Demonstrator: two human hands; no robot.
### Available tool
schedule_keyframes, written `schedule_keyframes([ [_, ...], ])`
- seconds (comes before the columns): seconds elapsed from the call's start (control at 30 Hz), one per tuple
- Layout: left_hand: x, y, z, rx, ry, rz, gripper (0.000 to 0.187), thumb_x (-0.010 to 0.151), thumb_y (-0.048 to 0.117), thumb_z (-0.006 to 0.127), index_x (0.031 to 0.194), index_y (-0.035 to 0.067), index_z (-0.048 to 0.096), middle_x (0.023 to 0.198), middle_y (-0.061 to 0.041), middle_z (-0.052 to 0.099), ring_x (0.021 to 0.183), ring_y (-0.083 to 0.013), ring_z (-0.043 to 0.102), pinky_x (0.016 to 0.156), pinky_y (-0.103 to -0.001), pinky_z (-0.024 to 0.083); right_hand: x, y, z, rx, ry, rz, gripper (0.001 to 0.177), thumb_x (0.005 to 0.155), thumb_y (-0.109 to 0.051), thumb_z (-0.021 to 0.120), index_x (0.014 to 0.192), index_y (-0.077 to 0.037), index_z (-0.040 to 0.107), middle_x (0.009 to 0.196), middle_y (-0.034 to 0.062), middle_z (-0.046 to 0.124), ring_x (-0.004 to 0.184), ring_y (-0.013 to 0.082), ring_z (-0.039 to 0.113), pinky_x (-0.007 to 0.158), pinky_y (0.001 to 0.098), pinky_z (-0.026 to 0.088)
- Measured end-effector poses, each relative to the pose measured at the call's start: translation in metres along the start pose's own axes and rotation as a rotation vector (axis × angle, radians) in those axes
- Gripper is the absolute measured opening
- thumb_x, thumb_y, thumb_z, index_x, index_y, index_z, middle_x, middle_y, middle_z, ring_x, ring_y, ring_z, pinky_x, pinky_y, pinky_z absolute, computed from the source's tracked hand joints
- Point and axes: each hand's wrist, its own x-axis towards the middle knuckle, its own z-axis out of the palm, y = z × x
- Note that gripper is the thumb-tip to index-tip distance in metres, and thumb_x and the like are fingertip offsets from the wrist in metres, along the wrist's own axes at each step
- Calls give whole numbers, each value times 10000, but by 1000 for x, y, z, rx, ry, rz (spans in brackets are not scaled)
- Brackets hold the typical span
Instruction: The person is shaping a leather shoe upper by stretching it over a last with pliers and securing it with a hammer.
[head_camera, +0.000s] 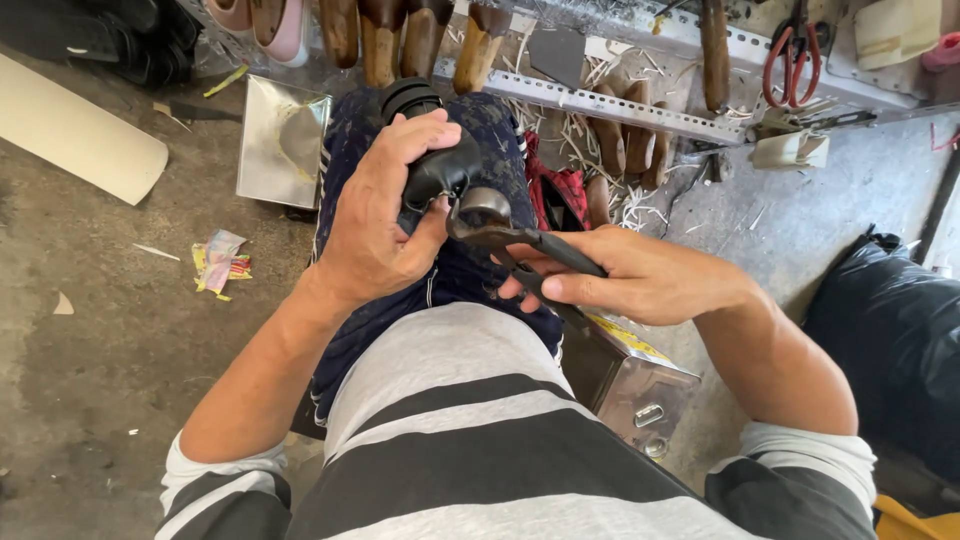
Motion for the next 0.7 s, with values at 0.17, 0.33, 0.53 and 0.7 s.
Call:
schedule_keyframes([
  [0.17, 0, 2, 6, 26, 15, 19, 401, 912, -7, 664, 1304, -1, 581, 1306, -154, 634, 1356, -402, 579, 1231, -518, 276, -6, -3, -14, -11, -72, 130, 491, 1000, -161, 515, 1443, 48, 550, 1079, 155, 800, 965, 193, 766, 776, 312, 586],
  [0.33, 0, 3, 8, 25, 2, 19, 414, 908, -25, 661, 1312, 5, 580, 1316, -153, 635, 1363, -397, 574, 1235, -515, 271, -6, -18, -20, -33, -78, 223, 475, 999, -207, 526, 1411, 17, 601, 990, 118, 836, 879, 146, 712, 704, 280, 569],
  [0.53, 1, 4, 12, 51, -12, 34, 432, 883, -68, 661, 1304, -6, 581, 1314, -156, 638, 1362, -393, 576, 1239, -506, 266, -10, -18, -31, 5, -66, 365, 410, 991, -217, 558, 1285, 33, 696, 986, 122, 849, 874, 169, 792, 714, 288, 624],
  [0.7, -1, 5, 16, 69, 4, -2, 474, 877, -99, 656, 1330, 3, 562, 1322, -166, 622, 1368, -402, 560, 1241, -516, 255, -9, -30, -17, -57, -41, 449, 370, 1007, -235, 515, 1187, -7, 744, 922, 101, 835, 838, 170, 831, 669, 292, 628],
])
